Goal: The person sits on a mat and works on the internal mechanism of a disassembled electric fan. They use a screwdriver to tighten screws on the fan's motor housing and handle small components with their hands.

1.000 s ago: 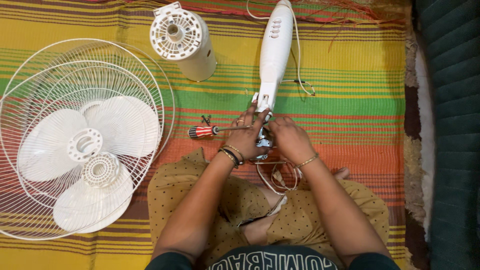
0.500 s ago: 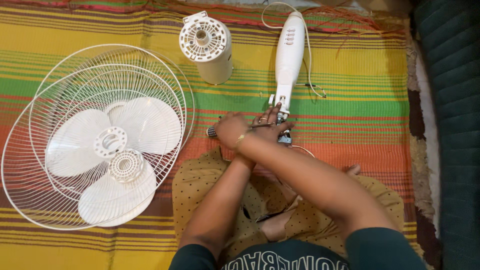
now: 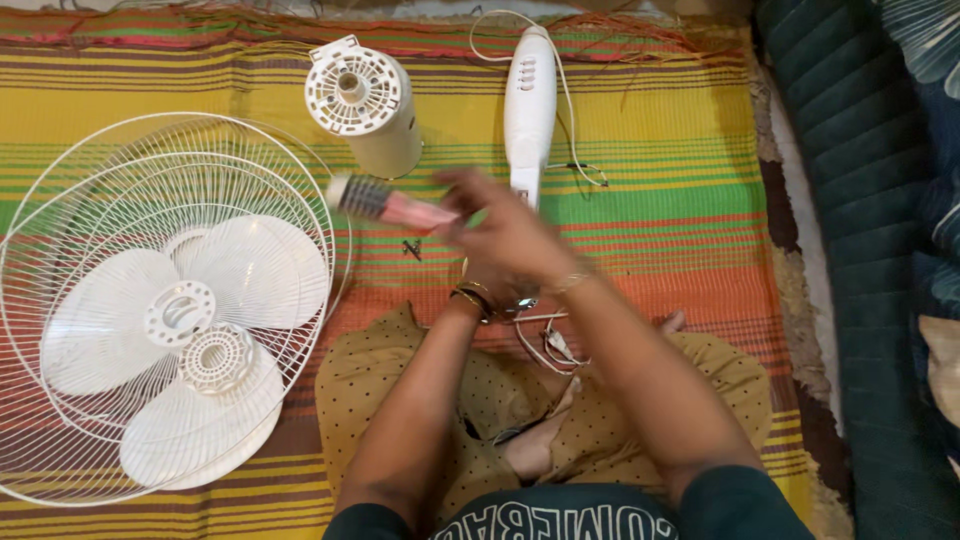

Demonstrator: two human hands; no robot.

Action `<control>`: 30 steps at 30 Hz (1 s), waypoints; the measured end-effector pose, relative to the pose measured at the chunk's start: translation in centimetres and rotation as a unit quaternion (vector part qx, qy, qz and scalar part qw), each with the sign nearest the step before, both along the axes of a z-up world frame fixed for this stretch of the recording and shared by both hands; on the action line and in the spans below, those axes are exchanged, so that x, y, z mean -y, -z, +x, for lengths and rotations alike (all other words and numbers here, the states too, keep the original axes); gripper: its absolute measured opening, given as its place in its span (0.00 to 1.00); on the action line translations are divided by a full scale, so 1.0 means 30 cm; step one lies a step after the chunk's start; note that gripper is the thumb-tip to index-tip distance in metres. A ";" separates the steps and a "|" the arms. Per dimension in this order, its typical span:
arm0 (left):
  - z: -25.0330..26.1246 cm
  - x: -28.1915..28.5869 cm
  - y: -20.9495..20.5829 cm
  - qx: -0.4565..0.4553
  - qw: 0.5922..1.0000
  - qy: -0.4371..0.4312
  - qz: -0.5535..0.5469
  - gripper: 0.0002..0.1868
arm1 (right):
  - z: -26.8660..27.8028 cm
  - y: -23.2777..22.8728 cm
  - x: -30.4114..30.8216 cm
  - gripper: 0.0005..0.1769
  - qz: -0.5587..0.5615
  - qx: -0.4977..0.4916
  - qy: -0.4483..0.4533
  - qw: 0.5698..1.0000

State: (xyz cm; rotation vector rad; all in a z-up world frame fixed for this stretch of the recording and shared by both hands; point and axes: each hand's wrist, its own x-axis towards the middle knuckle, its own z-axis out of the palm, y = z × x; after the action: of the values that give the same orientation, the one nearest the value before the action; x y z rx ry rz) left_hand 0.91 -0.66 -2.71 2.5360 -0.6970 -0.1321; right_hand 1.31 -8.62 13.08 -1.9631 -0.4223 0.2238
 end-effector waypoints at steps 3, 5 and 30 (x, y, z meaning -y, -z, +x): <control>-0.010 0.014 -0.009 -0.071 0.997 -0.012 0.027 0.43 | -0.056 -0.113 0.241 0.35 0.286 -0.054 0.073 0.954; -0.013 0.013 -0.023 -0.094 0.995 -0.013 0.035 0.38 | -0.079 -0.117 0.368 0.35 0.337 -0.012 0.120 0.934; -0.031 -0.006 -0.091 -0.076 0.997 -0.014 -0.002 0.37 | -0.123 0.273 0.497 0.27 0.270 0.023 0.224 0.936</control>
State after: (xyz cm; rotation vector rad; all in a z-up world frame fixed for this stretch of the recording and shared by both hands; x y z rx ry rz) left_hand -0.02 -0.48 0.03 2.4997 -0.6003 -0.3090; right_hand -2.39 -23.52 4.89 -1.4678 -0.0409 -0.2147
